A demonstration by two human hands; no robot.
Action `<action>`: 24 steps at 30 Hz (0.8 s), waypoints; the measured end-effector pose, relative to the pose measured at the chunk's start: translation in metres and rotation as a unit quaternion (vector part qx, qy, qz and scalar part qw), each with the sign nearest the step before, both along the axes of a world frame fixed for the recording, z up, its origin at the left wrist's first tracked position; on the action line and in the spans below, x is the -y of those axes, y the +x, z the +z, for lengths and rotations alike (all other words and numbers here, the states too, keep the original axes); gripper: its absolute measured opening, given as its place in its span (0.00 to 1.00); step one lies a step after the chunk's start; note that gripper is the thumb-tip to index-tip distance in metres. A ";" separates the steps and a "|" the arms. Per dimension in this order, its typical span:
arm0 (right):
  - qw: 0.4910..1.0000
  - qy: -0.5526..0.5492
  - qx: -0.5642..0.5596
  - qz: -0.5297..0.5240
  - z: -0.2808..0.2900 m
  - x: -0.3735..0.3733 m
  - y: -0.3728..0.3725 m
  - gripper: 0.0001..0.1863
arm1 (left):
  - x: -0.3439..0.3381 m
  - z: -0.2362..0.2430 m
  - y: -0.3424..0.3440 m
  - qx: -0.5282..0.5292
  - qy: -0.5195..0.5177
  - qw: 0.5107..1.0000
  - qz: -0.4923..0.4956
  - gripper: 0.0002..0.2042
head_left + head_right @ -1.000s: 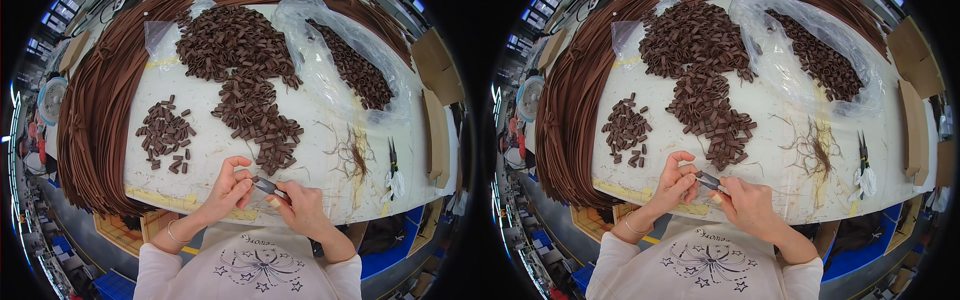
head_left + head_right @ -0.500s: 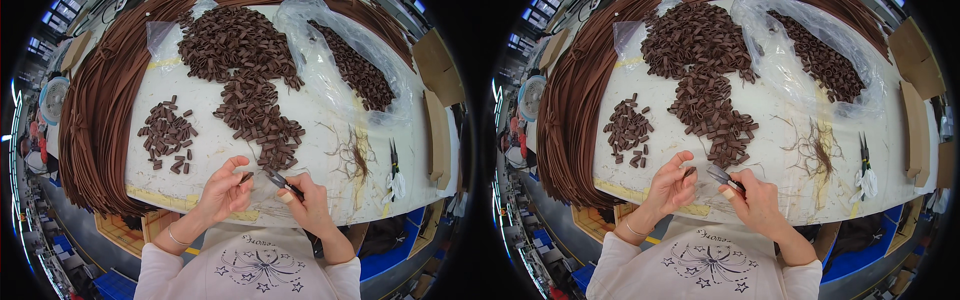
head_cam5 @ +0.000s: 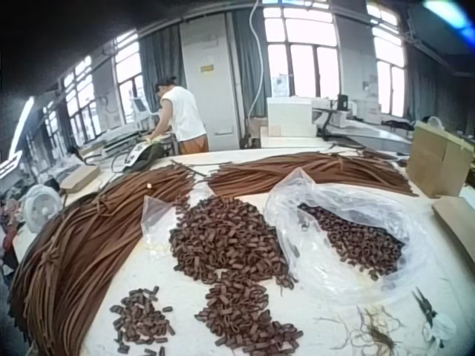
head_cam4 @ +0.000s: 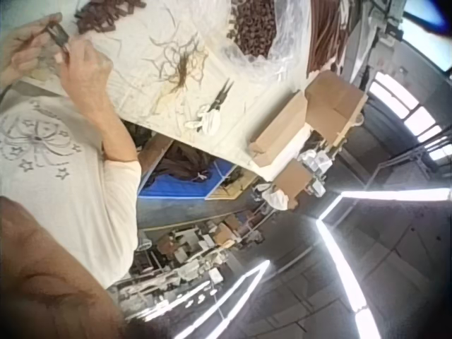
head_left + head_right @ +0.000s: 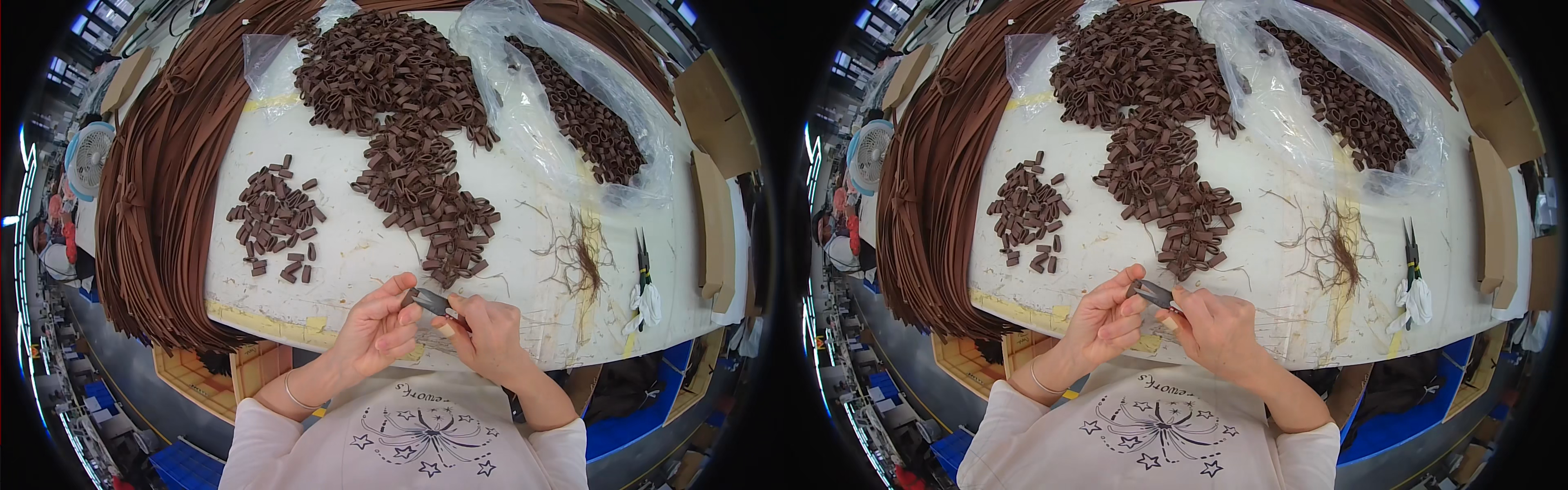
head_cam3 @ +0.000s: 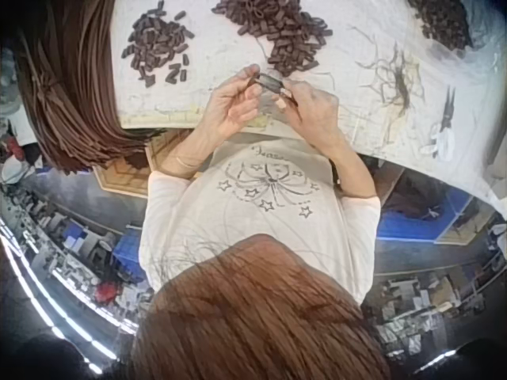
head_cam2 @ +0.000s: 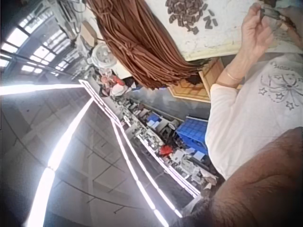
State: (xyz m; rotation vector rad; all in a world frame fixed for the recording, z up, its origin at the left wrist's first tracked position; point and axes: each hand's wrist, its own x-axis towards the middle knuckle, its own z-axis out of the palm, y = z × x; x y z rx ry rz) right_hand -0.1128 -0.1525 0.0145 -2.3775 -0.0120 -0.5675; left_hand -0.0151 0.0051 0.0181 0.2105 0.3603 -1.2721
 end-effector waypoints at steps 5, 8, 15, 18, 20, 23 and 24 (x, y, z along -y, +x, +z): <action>0.999 -0.042 0.028 0.005 0.000 0.001 0.002 0.15 | 0.000 -0.001 -0.004 -0.003 0.016 1.000 -0.004 0.12; 0.996 -0.076 0.036 -0.007 0.000 0.001 0.001 0.15 | 0.002 0.002 -0.004 -0.016 0.033 0.999 -0.006 0.13; 0.960 0.256 -0.105 -0.050 0.009 0.008 -0.002 0.11 | 0.002 0.000 0.001 0.191 0.024 0.981 0.007 0.10; 0.871 0.435 -0.228 0.028 0.016 0.013 -0.004 0.09 | -0.001 -0.003 0.002 0.346 0.068 0.936 0.013 0.11; 0.817 0.512 -0.262 0.048 0.016 0.013 -0.005 0.08 | -0.001 -0.007 0.002 0.409 0.080 0.909 0.009 0.12; 0.748 0.598 -0.276 0.079 0.015 0.011 -0.005 0.08 | -0.001 -0.008 0.002 0.463 0.083 0.883 0.002 0.12; 0.728 0.621 -0.276 0.089 0.015 0.010 -0.004 0.08 | -0.001 -0.008 0.001 0.476 0.084 0.875 0.001 0.12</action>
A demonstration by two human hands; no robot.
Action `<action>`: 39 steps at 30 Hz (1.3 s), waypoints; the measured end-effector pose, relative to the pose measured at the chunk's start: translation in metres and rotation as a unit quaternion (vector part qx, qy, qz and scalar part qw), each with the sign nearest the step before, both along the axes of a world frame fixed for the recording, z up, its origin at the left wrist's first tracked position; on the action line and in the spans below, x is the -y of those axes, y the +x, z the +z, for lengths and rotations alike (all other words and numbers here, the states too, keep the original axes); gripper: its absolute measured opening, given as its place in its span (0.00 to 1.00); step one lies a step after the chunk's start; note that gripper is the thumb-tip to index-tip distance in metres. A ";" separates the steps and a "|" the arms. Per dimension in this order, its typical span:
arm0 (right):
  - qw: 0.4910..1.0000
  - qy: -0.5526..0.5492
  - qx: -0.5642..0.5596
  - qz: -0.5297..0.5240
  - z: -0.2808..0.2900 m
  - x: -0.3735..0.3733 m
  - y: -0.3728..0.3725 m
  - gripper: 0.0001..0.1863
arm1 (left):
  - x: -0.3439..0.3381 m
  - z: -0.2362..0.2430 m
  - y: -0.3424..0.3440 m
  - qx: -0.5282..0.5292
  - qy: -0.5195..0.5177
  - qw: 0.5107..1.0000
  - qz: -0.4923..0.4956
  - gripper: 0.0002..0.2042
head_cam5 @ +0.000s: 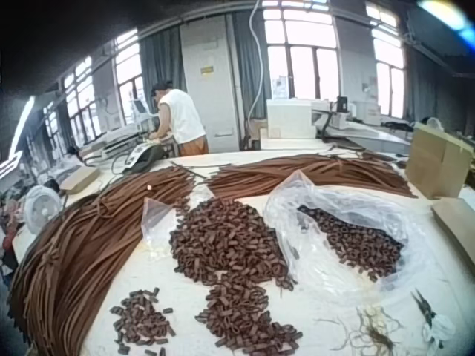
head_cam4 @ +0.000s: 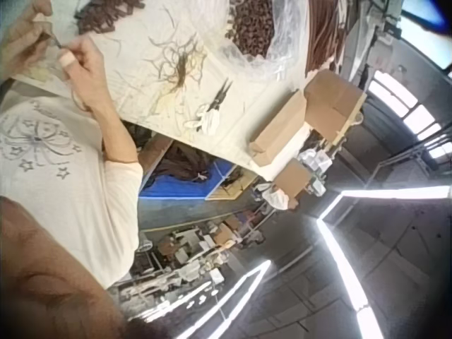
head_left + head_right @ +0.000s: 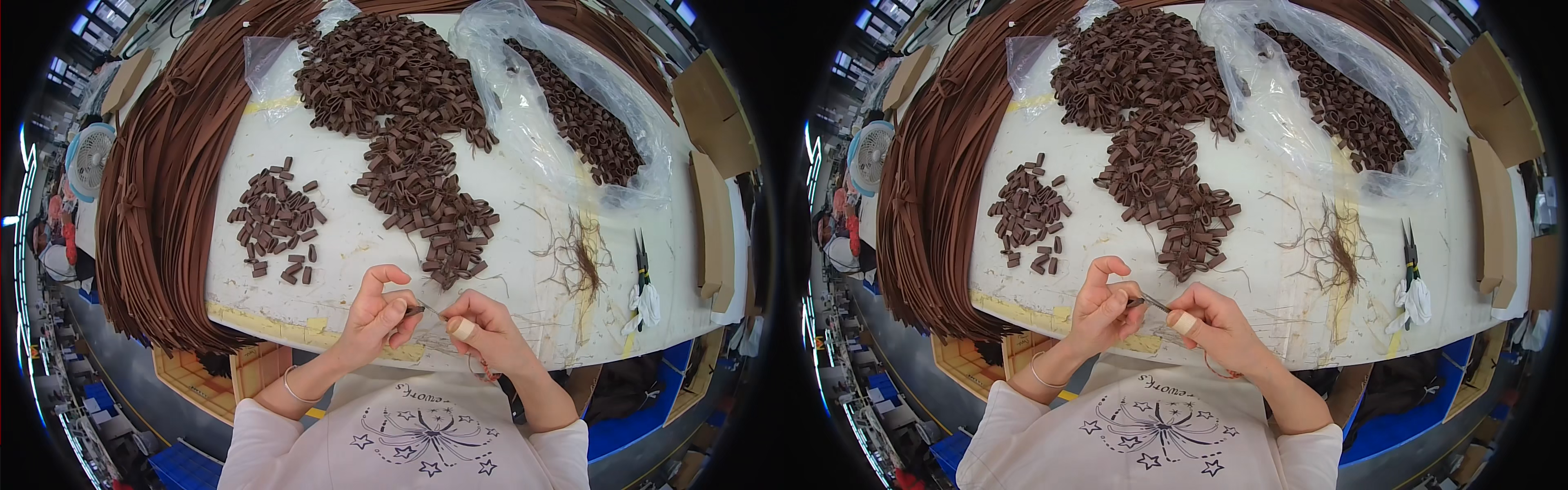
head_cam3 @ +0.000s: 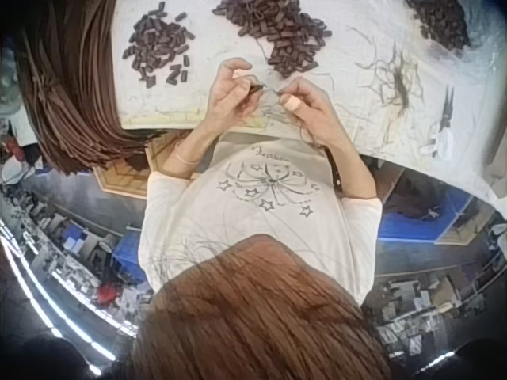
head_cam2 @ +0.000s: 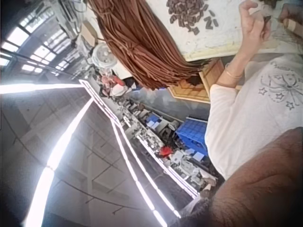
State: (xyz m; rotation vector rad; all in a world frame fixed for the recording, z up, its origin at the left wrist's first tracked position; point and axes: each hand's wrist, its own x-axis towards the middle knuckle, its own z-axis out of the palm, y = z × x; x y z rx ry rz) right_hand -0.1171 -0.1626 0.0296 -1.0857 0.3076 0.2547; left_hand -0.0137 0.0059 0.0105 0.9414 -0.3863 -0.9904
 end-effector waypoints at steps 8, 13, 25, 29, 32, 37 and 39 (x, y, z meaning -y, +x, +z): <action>0.999 0.039 -0.016 0.003 0.002 -0.003 0.000 0.07 | 0.002 -0.002 -0.003 0.056 0.003 0.998 0.010 0.12; 0.999 -0.034 -0.001 -0.026 -0.001 -0.003 -0.003 0.08 | -0.005 0.001 0.001 0.097 0.037 0.994 0.014 0.12; 0.704 -0.704 0.087 0.035 -0.003 0.013 0.001 0.13 | 0.019 0.016 0.054 0.689 0.211 0.693 0.026 0.05; 0.674 -0.735 0.069 0.023 -0.006 0.021 0.010 0.13 | 0.051 -0.003 0.044 0.714 0.218 0.666 -0.012 0.07; 0.658 -0.752 0.049 -0.009 -0.005 0.032 0.012 0.13 | 0.058 -0.006 0.044 0.752 0.215 0.623 -0.014 0.08; 0.686 -0.727 0.016 -0.032 0.004 0.038 0.002 0.13 | 0.045 -0.008 0.043 0.771 0.225 0.596 -0.009 0.08; 0.745 -0.665 0.026 -0.044 0.011 0.036 -0.003 0.13 | 0.040 0.010 0.041 0.557 0.285 0.779 -0.042 0.07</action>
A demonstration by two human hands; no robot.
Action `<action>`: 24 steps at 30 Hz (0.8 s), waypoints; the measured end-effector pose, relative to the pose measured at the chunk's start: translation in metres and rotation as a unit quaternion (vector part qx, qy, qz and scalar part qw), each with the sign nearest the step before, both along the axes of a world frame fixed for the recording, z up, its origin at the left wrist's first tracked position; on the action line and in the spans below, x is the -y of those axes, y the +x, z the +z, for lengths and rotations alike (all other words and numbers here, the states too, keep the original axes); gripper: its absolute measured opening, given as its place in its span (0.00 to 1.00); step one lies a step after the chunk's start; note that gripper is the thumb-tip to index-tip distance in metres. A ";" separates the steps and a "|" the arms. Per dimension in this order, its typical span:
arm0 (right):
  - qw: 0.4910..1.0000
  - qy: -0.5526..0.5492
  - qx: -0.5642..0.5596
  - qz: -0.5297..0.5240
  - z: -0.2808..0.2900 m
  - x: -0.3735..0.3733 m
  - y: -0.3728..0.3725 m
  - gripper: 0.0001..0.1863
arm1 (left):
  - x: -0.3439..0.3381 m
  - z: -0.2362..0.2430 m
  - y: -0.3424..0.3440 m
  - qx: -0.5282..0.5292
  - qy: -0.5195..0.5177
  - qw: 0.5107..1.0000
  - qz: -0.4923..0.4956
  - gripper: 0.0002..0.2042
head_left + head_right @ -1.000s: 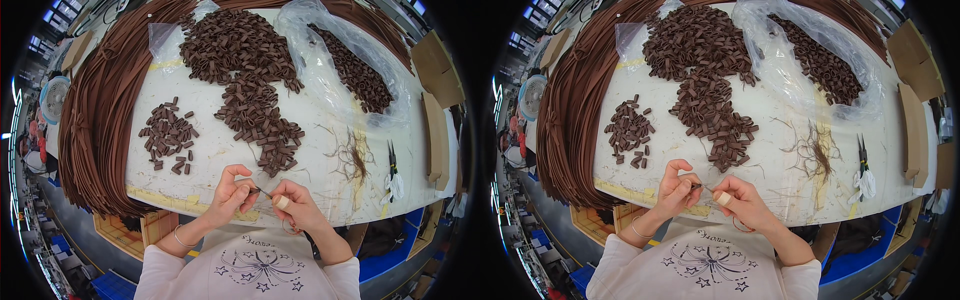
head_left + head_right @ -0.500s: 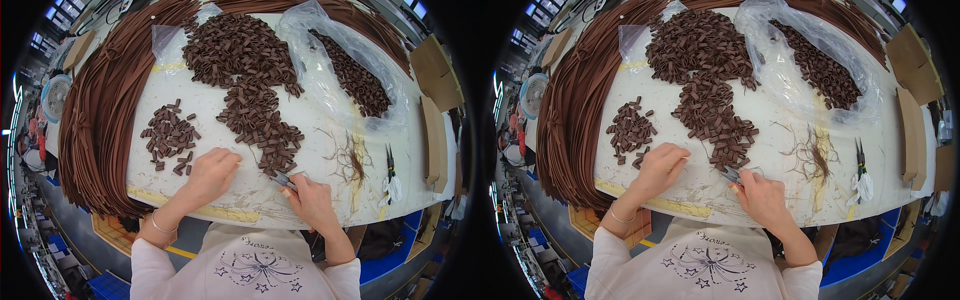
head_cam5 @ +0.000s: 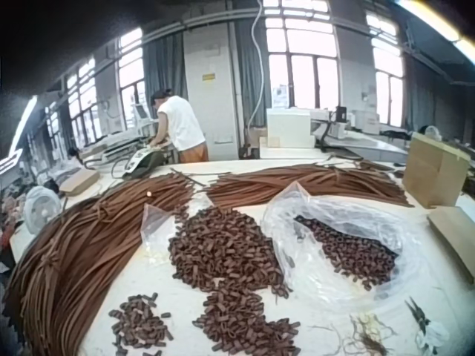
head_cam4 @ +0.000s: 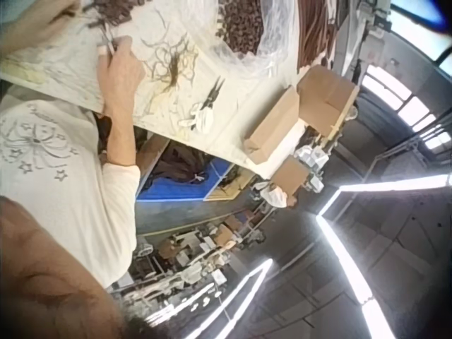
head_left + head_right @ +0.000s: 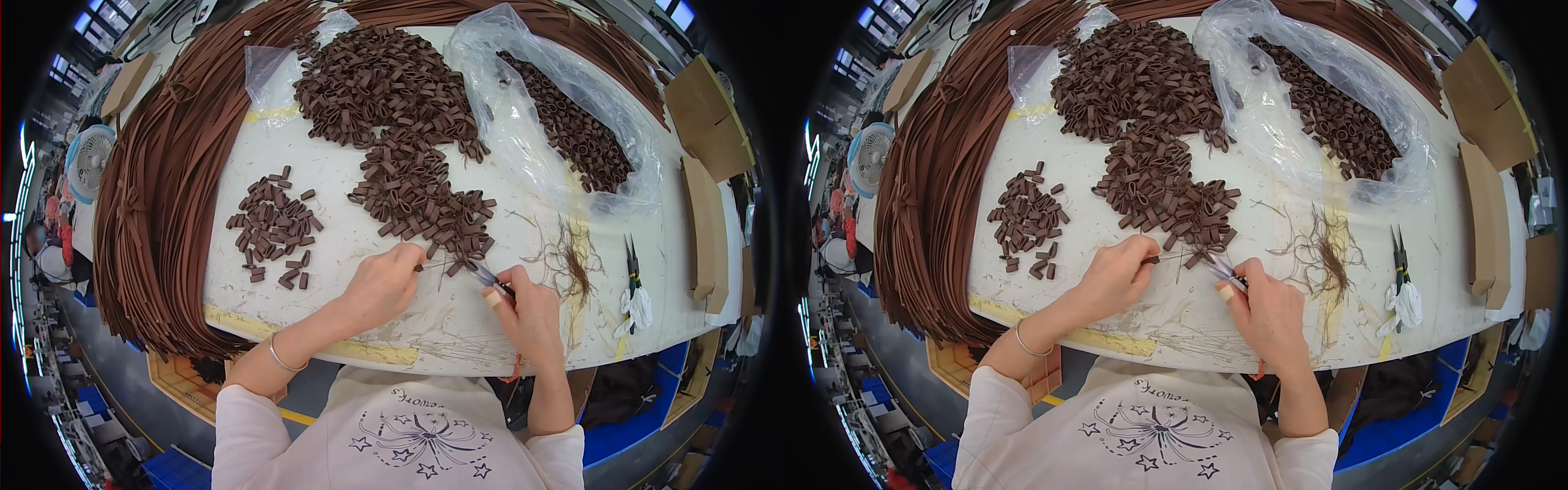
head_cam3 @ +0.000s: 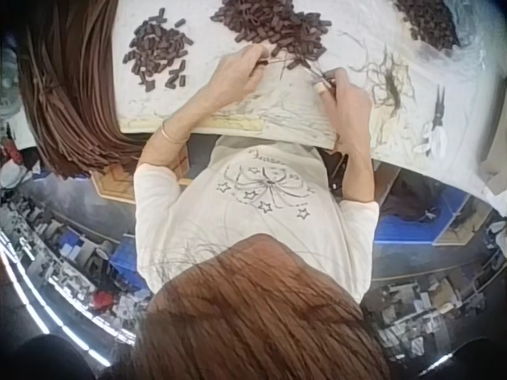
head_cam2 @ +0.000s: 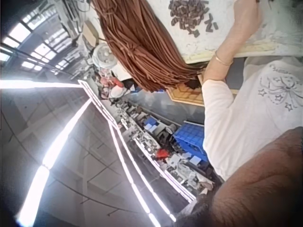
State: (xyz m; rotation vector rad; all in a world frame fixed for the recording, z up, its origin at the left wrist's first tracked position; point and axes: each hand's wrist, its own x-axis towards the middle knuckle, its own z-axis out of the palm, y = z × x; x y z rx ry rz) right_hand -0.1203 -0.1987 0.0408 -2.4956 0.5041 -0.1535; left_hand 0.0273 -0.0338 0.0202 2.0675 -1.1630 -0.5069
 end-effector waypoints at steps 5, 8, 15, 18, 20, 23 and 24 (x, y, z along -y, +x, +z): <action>0.965 0.257 0.035 0.044 -0.006 -0.022 -0.006 0.13 | -0.021 -0.003 -0.002 -0.679 -0.148 0.704 0.149 0.07; 0.958 0.280 0.027 0.061 -0.015 -0.031 -0.006 0.12 | -0.029 -0.006 -0.015 -0.746 -0.172 0.618 0.178 0.09; 0.961 0.261 0.038 0.084 -0.023 -0.034 -0.001 0.11 | -0.037 -0.012 -0.029 -0.783 -0.198 0.566 0.164 0.10; 0.965 0.243 0.031 0.089 -0.022 -0.034 0.000 0.11 | -0.037 -0.012 -0.030 -0.789 -0.201 0.556 0.167 0.11; 0.968 0.231 0.032 0.093 -0.021 -0.034 0.001 0.11 | -0.037 -0.012 -0.031 -0.791 -0.203 0.552 0.168 0.11; 0.972 0.211 0.038 0.098 -0.018 -0.034 0.002 0.11 | -0.036 -0.011 -0.031 -0.792 -0.207 0.549 0.169 0.11; 0.972 0.208 0.037 0.100 -0.017 -0.034 0.003 0.11 | -0.037 -0.011 -0.031 -0.790 -0.207 0.550 0.172 0.11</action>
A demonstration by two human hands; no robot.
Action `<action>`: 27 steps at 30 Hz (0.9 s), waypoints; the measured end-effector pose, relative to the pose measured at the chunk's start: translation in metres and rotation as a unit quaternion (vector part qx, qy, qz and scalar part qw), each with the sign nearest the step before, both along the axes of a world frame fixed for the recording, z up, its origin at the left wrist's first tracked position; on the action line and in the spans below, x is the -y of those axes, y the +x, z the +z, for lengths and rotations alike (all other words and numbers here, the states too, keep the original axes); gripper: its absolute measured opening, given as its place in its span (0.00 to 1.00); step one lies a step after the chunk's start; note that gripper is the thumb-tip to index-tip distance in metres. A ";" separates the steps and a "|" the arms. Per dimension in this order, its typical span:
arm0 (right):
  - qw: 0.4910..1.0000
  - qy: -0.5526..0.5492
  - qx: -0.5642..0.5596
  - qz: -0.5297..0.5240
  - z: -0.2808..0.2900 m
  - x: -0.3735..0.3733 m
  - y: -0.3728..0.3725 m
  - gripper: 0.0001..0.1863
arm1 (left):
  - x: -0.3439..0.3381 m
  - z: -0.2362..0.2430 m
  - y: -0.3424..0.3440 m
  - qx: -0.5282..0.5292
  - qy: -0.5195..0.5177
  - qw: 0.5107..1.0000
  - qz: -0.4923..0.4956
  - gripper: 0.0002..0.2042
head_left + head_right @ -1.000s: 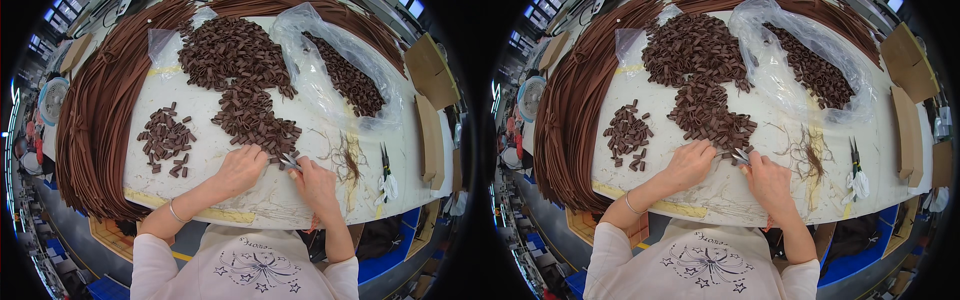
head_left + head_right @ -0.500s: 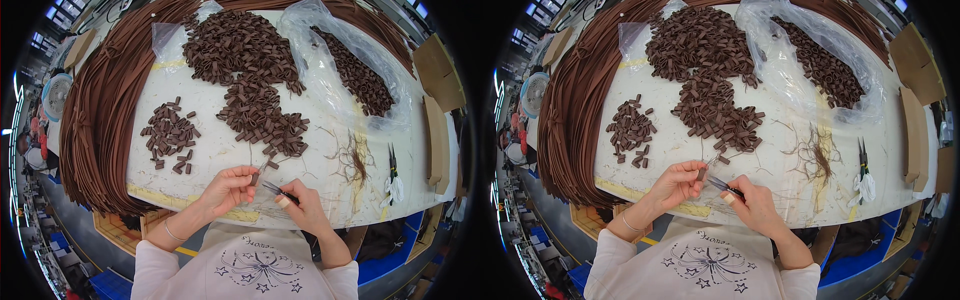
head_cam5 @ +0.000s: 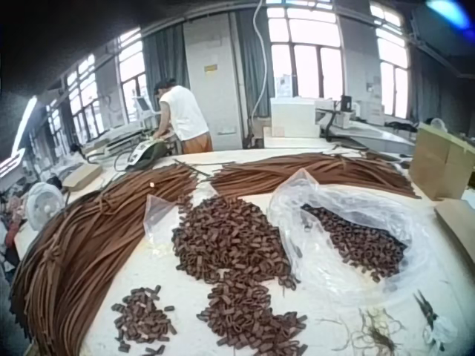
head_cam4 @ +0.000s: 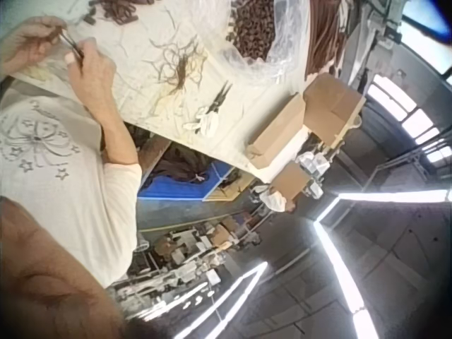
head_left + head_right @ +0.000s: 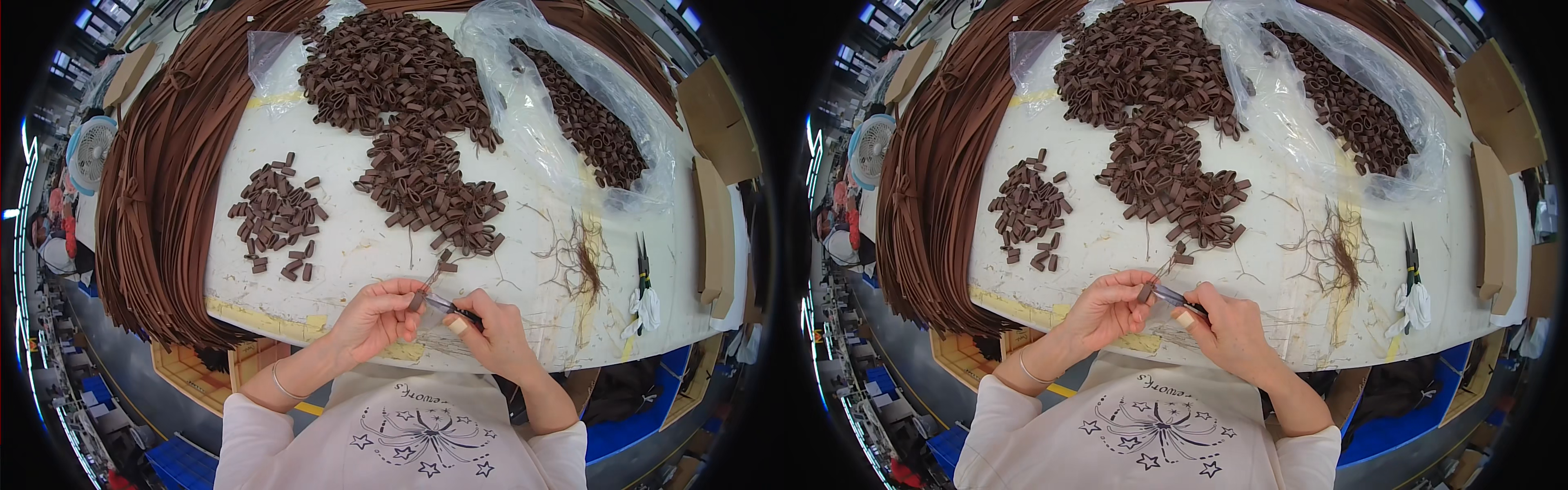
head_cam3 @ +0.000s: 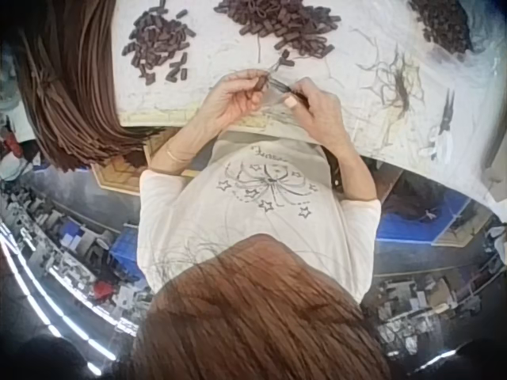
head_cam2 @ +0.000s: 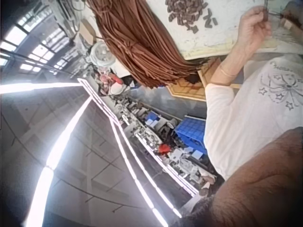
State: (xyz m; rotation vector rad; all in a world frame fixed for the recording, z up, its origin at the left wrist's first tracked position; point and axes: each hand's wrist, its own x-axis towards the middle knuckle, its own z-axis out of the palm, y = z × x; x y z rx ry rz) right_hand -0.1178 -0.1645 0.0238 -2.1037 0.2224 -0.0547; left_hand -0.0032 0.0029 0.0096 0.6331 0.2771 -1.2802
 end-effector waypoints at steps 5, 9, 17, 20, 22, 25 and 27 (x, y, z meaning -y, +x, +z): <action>1.000 -0.012 0.004 0.008 -0.002 0.001 0.000 0.11 | 0.000 -0.001 -0.001 0.028 0.007 1.000 -0.010 0.11; 0.998 -0.053 0.032 0.014 0.000 -0.001 0.003 0.11 | 0.000 -0.004 -0.001 0.028 0.006 1.000 -0.012 0.10; 0.986 -0.123 0.108 0.012 -0.005 -0.004 0.005 0.09 | 0.001 -0.002 0.001 0.020 -0.005 1.000 -0.014 0.10; 0.976 -0.163 0.143 0.007 -0.008 -0.003 0.005 0.09 | 0.003 -0.001 0.002 0.018 -0.002 1.000 -0.015 0.10; 0.970 -0.184 0.160 0.008 -0.010 -0.003 0.005 0.09 | 0.004 0.000 0.001 0.025 0.015 1.000 -0.012 0.09; 0.994 0.106 -0.004 -0.040 0.000 0.000 0.000 0.08 | 0.004 -0.005 0.006 0.112 0.012 0.993 -0.041 0.10; 0.962 0.255 -0.094 -0.025 -0.001 0.005 0.000 0.08 | 0.004 -0.007 0.009 0.172 0.002 0.984 -0.038 0.12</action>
